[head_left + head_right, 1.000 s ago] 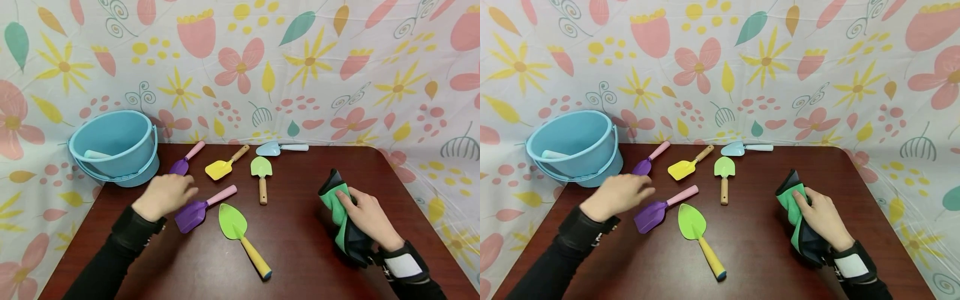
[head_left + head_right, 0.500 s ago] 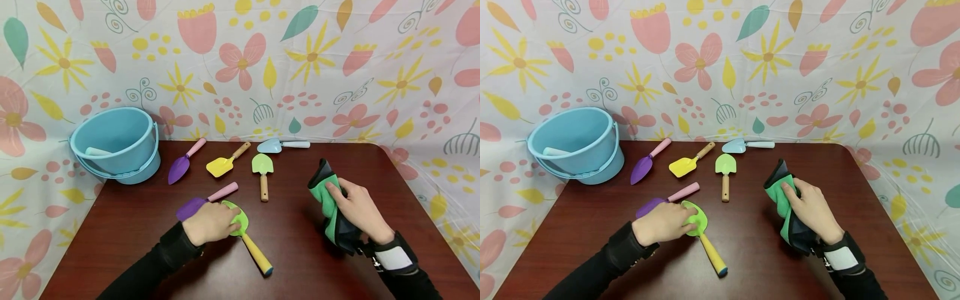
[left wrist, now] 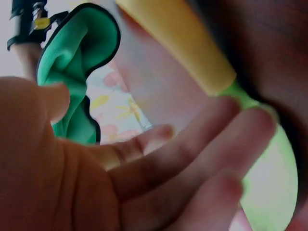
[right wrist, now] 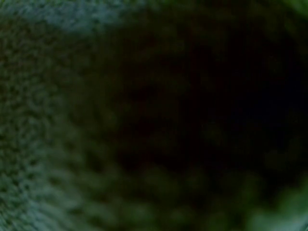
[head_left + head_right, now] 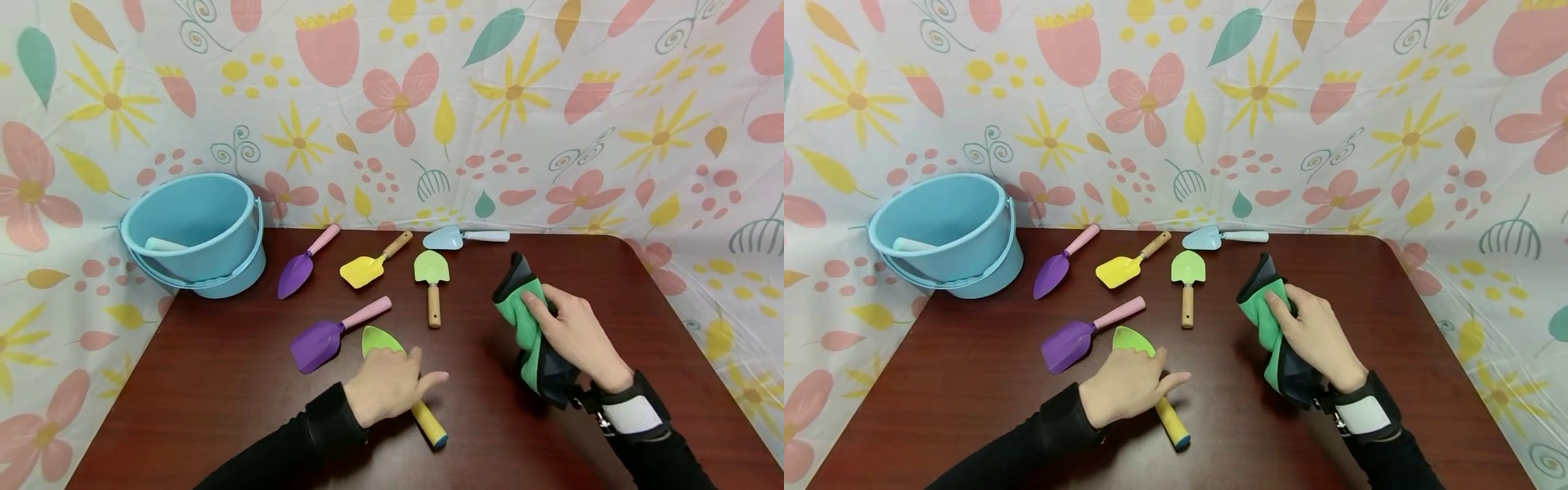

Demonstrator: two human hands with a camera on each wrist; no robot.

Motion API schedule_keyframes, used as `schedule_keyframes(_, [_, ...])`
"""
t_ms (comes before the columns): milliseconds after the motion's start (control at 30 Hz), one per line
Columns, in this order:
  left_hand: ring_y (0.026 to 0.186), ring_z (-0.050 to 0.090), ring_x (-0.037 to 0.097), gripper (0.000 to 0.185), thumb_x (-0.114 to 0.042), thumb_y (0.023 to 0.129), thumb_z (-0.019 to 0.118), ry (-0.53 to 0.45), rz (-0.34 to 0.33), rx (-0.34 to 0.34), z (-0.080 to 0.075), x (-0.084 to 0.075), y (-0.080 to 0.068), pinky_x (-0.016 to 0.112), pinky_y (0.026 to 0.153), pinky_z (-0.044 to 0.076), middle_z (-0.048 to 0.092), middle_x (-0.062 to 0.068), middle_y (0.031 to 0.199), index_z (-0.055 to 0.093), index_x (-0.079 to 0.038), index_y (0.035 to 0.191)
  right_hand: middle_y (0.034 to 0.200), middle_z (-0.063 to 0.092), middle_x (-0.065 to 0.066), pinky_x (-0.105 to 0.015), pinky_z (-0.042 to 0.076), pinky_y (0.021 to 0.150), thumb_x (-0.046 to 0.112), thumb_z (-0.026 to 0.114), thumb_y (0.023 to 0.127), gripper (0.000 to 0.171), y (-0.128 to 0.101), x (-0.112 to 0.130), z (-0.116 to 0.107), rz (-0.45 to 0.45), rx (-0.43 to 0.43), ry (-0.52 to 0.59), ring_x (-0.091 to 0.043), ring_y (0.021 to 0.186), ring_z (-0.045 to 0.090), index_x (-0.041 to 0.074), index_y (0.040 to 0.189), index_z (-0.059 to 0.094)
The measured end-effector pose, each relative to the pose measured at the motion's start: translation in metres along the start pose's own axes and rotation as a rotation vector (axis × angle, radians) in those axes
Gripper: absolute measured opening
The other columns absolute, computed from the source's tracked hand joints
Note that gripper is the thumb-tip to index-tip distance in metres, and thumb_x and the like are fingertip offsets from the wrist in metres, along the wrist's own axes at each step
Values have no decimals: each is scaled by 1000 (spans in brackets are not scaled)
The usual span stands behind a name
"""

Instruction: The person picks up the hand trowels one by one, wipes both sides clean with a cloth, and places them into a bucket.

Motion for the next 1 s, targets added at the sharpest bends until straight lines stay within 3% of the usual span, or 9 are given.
schedule_keyframes(100, [62,59,18,73,-67,98,23,94,-42,-44,6,-8,0,33,51,41,55,0,65,63,-11,75,60,42,1,-27,36,54,35,51,103,32,2,3,2,1,7,12,-12,55,45,16,77,50])
schedule_keyframes(233, [49,49,18,79,-69,97,16,193,-86,-61,13,-13,-3,32,42,35,44,-1,50,50,-17,50,60,42,1,-27,36,55,36,50,103,32,4,5,4,-2,11,14,-12,56,45,16,77,50])
schedule_keyframes(400, [47,47,17,83,-77,92,15,187,-139,-32,19,-14,-5,33,43,36,48,3,51,53,-17,50,59,41,1,-28,36,53,36,50,103,33,6,9,5,-5,6,17,-12,54,44,15,77,49])
schedule_keyframes(533, [51,50,17,73,-76,91,34,157,-143,-29,22,-12,-3,33,45,38,50,2,54,56,-17,53,59,42,1,-27,36,54,35,50,103,33,10,12,7,-17,-2,24,-12,55,45,16,77,49])
schedule_keyframes(667, [56,54,18,54,-62,87,57,120,-119,-21,22,-6,-2,34,49,42,50,-1,57,55,-18,56,60,45,2,-27,38,55,36,50,103,32,12,15,9,-26,-3,41,-12,56,47,16,78,50])
schedule_keyframes(767, [56,55,19,42,-48,82,67,92,-95,-28,21,-2,-2,36,51,43,52,-1,58,55,-18,56,60,46,2,-27,39,56,36,50,103,32,13,16,10,-29,-3,52,-11,57,48,16,78,51])
schedule_keyframes(1000, [56,58,22,33,-29,80,67,55,-65,-67,15,8,-2,38,52,45,53,1,58,51,-17,54,61,46,2,-27,39,56,36,50,103,32,16,20,11,-28,-11,58,-11,58,49,17,78,51])
Point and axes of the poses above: each hand's wrist, its own y-axis towards the middle knuckle, its own z-axis out of the palm, x = y × z, the point moved 1 cm from there along y, towards the middle knuckle
